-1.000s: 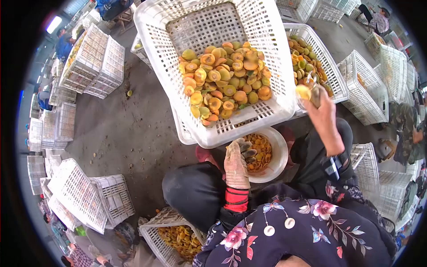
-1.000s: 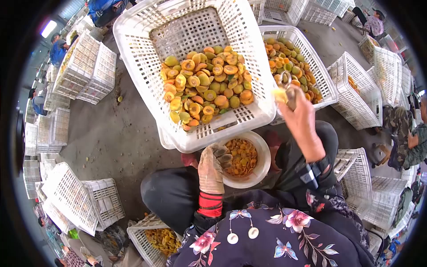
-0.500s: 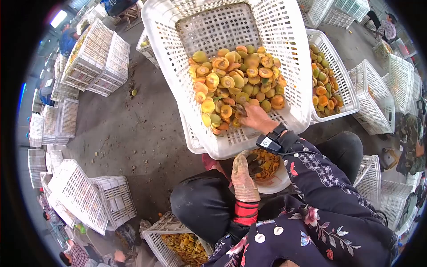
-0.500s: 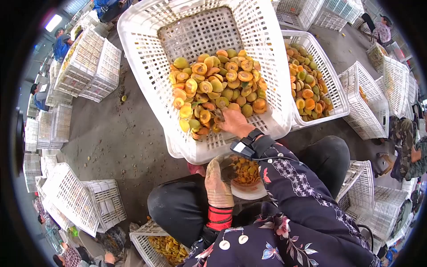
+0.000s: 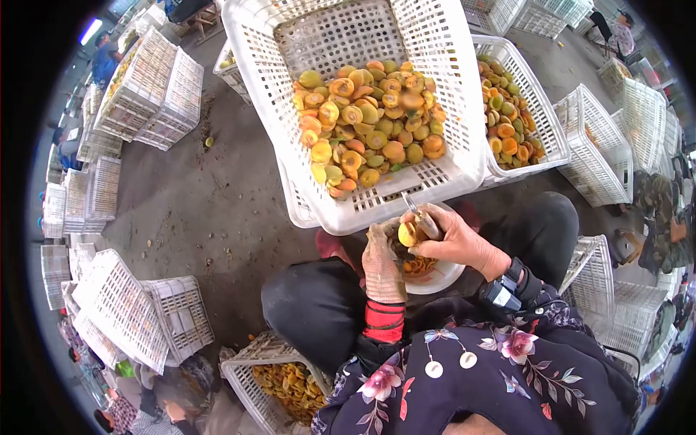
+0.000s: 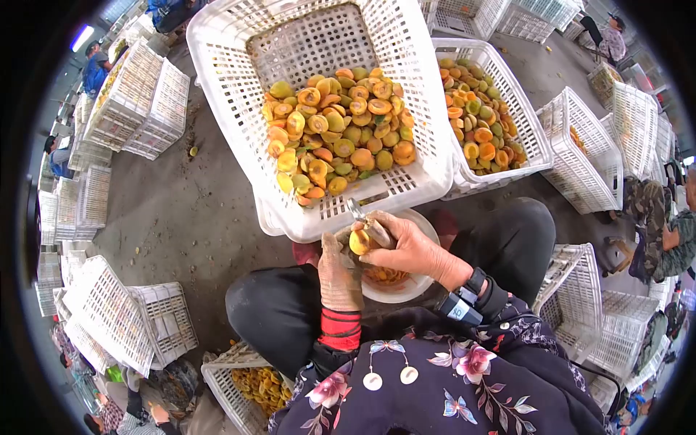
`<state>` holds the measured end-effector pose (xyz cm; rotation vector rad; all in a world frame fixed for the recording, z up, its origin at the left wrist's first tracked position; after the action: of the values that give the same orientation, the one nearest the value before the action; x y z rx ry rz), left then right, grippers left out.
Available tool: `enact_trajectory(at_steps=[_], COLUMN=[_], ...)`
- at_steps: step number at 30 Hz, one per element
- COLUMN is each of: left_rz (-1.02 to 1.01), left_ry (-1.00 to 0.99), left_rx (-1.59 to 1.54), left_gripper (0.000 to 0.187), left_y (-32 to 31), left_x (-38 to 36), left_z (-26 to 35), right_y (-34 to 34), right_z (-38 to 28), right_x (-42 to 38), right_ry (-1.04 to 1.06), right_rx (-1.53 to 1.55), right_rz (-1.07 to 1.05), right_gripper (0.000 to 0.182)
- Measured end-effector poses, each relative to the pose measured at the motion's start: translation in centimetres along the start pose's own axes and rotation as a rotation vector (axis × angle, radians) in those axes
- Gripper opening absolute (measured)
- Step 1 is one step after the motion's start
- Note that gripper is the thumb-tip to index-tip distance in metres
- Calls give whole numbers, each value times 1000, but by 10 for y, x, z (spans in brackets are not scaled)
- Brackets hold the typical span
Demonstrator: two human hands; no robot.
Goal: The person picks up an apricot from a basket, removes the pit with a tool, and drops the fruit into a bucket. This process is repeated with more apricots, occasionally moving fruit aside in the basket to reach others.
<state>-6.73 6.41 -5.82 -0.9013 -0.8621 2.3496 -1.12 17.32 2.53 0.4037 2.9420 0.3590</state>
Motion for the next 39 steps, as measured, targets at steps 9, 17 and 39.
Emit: enact_trajectory(at_steps=[9,17,39], left_rz=[69,42,-41], left_ry=[-81,-26,6], left_rx=[-80,19,212], left_gripper=[41,57,54], left_y=[-16,-19,-22], left_x=[-15,-17,-17], left_z=[20,20,17], right_y=[-18,-20,-39], right_z=[-31,-29,10], right_x=[-34,-51,-58], right_ry=[105,-22,152], right_rx=[-337,-829,-466], right_rz=[276,-62,-174], right_gripper=[45,26,31])
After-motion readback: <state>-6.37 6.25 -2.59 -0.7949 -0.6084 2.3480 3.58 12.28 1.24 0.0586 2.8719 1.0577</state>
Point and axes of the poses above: each hand's wrist, its own x-axis towards the middle knuckle, its own y-axis out of the back of the hand, z = x × y, the point moved 9 cm from there along x, towards the middle knuckle, and after that the axes turned 12 degrees about -x, right-handed, at the moved point
